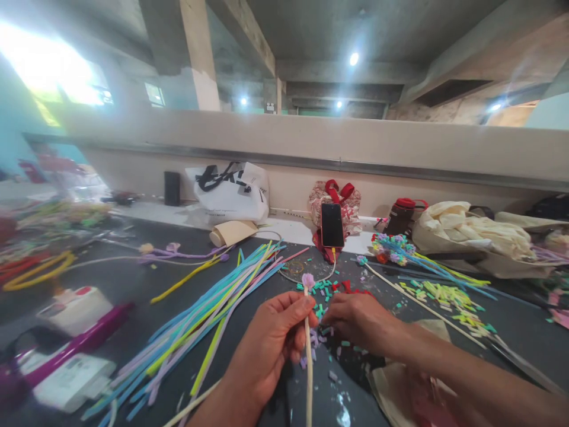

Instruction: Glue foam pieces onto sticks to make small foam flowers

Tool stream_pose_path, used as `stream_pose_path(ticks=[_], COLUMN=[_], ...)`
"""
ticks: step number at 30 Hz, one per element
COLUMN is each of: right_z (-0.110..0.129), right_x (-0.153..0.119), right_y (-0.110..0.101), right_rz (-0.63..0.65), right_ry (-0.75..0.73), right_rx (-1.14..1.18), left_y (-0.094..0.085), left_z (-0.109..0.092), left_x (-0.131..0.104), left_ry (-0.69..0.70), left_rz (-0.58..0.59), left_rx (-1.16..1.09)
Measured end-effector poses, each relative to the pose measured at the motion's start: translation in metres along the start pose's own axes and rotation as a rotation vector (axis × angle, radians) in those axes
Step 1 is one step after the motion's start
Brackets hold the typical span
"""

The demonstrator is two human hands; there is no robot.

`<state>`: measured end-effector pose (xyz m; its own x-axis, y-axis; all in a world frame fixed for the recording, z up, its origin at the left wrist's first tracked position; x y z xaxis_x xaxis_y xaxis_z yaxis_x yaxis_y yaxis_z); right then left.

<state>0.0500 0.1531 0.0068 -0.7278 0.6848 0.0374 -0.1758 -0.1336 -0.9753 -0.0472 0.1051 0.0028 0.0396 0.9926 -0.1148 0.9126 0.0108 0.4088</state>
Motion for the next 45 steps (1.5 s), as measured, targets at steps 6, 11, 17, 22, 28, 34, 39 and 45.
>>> stream_pose_path(ticks=[6, 11, 17, 22, 28, 34, 39, 45], right_z=[-0.005, -0.017, -0.022, -0.013, -0.01, -0.017, -0.018, -0.017], right_x=[0.018, 0.019, 0.024, 0.03, 0.038, 0.028, -0.002, -0.026], right_y=[-0.002, -0.014, -0.011, 0.001, 0.005, -0.015, -0.029, -0.022], right_rz=[-0.022, -0.051, -0.058, 0.0, 0.008, -0.048, -0.02, 0.086], right_ry=[0.043, 0.113, 0.164, 0.11, 0.161, 0.215, 0.224, 0.326], right_rx=[-0.04, -0.034, -0.095, -0.129, -0.133, 0.065, 0.349, 1.036], left_y=[-0.001, 0.002, 0.002, 0.005, 0.007, 0.007, 0.01, 0.017], left_z=[0.001, -0.002, 0.0, 0.001, -0.001, 0.003, 0.023, 0.046], left_x=[0.0, -0.001, 0.0, -0.002, -0.005, -0.003, 0.0, 0.004], left_ry=[-0.007, 0.024, 0.026, 0.011, 0.017, -0.004, -0.1, -0.156], left_rz=[-0.03, -0.005, 0.007, -0.012, -0.039, 0.01, 0.087, 0.133], left_rx=[0.016, 0.004, -0.009, -0.008, -0.003, -0.029, -0.064, -0.086])
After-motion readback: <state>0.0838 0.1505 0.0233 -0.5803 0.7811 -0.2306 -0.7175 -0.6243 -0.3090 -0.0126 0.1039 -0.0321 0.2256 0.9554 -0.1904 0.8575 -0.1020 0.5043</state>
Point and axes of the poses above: each hand's wrist, its own x-axis towards the middle knuckle, its own y-axis out of the palm, z = x × y, the point moved 8 cm from there along x, towards the middle knuckle, and after that the axes turned 9 degrees about y, right-handed, at the moved point
